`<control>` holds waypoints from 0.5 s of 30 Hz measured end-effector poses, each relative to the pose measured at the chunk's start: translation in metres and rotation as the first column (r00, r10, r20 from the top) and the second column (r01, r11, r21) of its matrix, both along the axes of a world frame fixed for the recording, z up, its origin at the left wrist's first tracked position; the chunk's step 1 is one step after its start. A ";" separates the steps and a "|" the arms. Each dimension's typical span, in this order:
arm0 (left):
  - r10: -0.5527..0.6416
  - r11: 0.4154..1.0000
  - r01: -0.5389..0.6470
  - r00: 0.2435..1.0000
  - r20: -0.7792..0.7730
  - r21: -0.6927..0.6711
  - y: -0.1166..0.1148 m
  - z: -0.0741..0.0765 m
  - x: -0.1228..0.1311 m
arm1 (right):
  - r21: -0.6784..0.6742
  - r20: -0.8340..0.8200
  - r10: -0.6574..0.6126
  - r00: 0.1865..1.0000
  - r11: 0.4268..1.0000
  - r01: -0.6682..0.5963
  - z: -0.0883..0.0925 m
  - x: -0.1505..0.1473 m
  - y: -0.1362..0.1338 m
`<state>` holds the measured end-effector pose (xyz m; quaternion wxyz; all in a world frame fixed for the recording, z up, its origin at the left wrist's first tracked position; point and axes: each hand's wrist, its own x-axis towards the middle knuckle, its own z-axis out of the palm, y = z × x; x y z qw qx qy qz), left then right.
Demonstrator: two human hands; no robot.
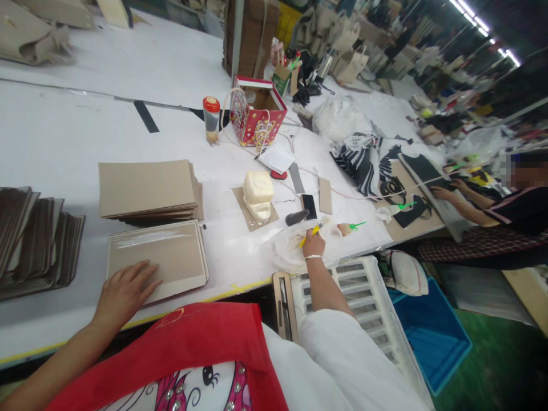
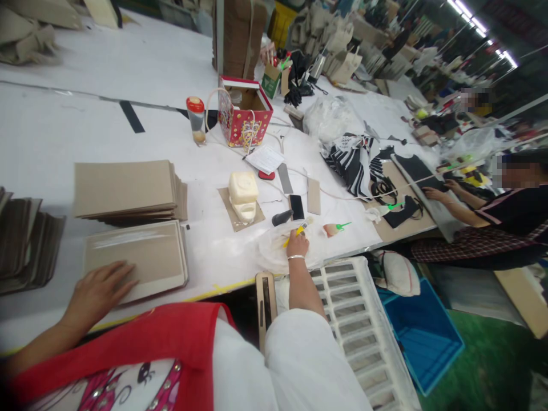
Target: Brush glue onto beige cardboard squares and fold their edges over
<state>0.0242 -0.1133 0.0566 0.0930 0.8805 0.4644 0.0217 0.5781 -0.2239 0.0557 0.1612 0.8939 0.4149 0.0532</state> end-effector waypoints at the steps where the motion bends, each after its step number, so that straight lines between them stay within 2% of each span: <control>1: 0.004 1.000 -0.004 1.000 0.001 -0.001 0.000 0.001 0.000 | 0.001 -0.005 0.008 1.000 1.000 -0.008 0.003 0.000 0.000; 6: -0.011 1.000 0.011 0.999 -0.030 0.002 0.002 0.008 0.002 | 0.076 -0.090 0.112 0.990 0.991 -0.106 0.025 -0.017 -0.013; 9: -0.021 0.999 0.018 0.997 -0.072 -0.043 0.005 0.016 0.004 | 0.245 -0.215 0.165 0.963 0.963 -0.111 0.040 -0.040 -0.023; 12: 0.002 0.997 -0.006 0.999 -0.054 -0.075 0.008 0.024 0.009 | 0.463 -0.358 0.205 0.911 0.886 -0.017 0.056 -0.064 -0.025; 15: 0.018 0.996 -0.010 0.996 0.090 -0.093 0.008 0.032 0.022 | 0.609 -0.504 0.307 0.808 0.789 0.080 0.078 -0.088 -0.016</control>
